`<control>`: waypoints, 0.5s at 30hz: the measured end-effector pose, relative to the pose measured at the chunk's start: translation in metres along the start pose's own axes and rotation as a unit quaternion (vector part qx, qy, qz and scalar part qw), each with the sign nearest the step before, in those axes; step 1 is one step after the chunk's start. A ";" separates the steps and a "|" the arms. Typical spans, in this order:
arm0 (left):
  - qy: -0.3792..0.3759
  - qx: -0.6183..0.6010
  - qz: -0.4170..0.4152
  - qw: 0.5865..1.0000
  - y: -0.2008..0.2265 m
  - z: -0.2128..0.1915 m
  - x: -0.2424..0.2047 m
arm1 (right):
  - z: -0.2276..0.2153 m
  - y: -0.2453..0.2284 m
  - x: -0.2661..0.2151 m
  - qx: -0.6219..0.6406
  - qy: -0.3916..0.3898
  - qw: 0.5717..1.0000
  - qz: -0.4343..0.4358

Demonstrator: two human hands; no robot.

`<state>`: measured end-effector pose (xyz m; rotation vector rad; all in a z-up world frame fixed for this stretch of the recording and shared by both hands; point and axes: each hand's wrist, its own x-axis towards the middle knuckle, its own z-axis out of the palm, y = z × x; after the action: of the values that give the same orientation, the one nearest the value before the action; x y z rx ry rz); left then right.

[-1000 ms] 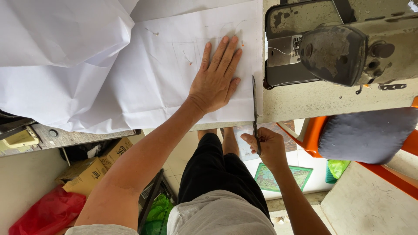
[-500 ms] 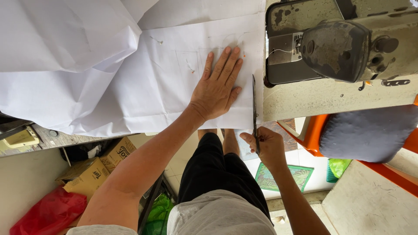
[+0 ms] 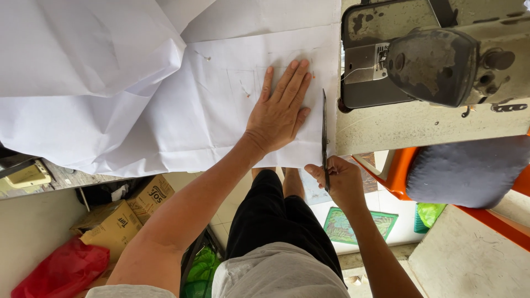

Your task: The person uses a pair of scissors to cut a piece of white fabric laid out on a table. They carefully follow a pattern pinned to the fabric, cutting along the marked lines to separate the shape from the rest of the material.

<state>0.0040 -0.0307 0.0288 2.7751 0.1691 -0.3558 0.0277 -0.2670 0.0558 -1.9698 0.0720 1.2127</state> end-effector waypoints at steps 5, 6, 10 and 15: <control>-0.012 -0.008 0.001 1.000 0.000 -0.003 0.001 | 0.000 0.000 0.001 -0.003 0.005 1.000 0.000; -0.013 -0.009 0.001 1.000 0.000 -0.003 0.001 | 0.000 0.000 0.000 -0.001 0.008 1.000 -0.002; -0.011 -0.007 0.003 1.000 0.000 -0.004 0.000 | 0.001 -0.001 -0.001 0.008 0.016 1.000 0.005; -0.012 -0.010 0.001 1.000 0.000 -0.003 0.000 | -0.001 -0.012 0.006 0.007 0.004 1.000 -0.001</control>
<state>0.0050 -0.0296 0.0309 2.7495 0.1641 -0.3838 0.0363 -0.2575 0.0588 -1.9630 0.0826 1.2003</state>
